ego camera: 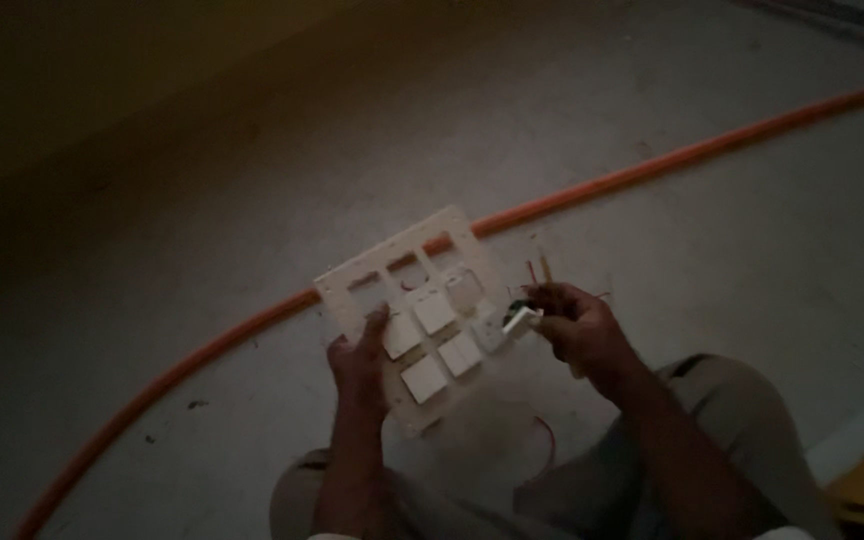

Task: The person inserts electrical switches into a white mounting plate and secures them with a screwdriver.

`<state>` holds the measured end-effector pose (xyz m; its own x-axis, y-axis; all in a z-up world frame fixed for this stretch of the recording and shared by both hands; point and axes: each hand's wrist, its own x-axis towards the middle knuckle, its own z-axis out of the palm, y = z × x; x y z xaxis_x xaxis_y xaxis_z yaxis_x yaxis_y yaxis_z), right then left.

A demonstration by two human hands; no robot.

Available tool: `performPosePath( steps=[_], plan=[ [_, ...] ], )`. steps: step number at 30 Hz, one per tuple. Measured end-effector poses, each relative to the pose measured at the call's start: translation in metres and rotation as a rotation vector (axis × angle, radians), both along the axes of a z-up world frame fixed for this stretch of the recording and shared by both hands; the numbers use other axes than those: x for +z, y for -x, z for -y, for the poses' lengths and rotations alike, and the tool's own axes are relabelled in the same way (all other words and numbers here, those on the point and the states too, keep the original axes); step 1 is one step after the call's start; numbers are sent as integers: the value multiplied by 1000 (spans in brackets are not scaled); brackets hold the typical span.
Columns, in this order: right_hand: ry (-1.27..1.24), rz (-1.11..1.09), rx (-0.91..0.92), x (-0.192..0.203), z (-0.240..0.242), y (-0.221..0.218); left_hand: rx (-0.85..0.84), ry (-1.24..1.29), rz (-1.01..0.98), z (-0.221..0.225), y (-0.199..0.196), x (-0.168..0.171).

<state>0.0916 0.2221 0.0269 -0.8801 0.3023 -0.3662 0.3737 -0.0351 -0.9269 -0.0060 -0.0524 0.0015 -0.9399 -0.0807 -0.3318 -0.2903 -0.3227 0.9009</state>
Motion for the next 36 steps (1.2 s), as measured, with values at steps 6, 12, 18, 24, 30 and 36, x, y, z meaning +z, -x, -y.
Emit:
performPosePath(
  steps=[6, 12, 18, 24, 30, 36],
  plan=[
    [-288, -240, 109, -30, 29, 6, -158, 231, 97, -24, -20, 0],
    [-703, -297, -69, -54, 29, 1, -143, 232, 123, -35, -23, -4],
    [-535, -194, -164, -55, 22, 3, -166, 303, 108, -33, -24, -2],
    [-394, -185, -161, -54, 9, 8, -199, 306, 68, -35, -24, 3],
    [-543, -65, -100, -55, 4, 8, -138, 357, 63, -36, -24, 1],
    [-453, 13, -118, -49, 11, 6, -148, 309, -7, -37, -22, -1]
  ],
)
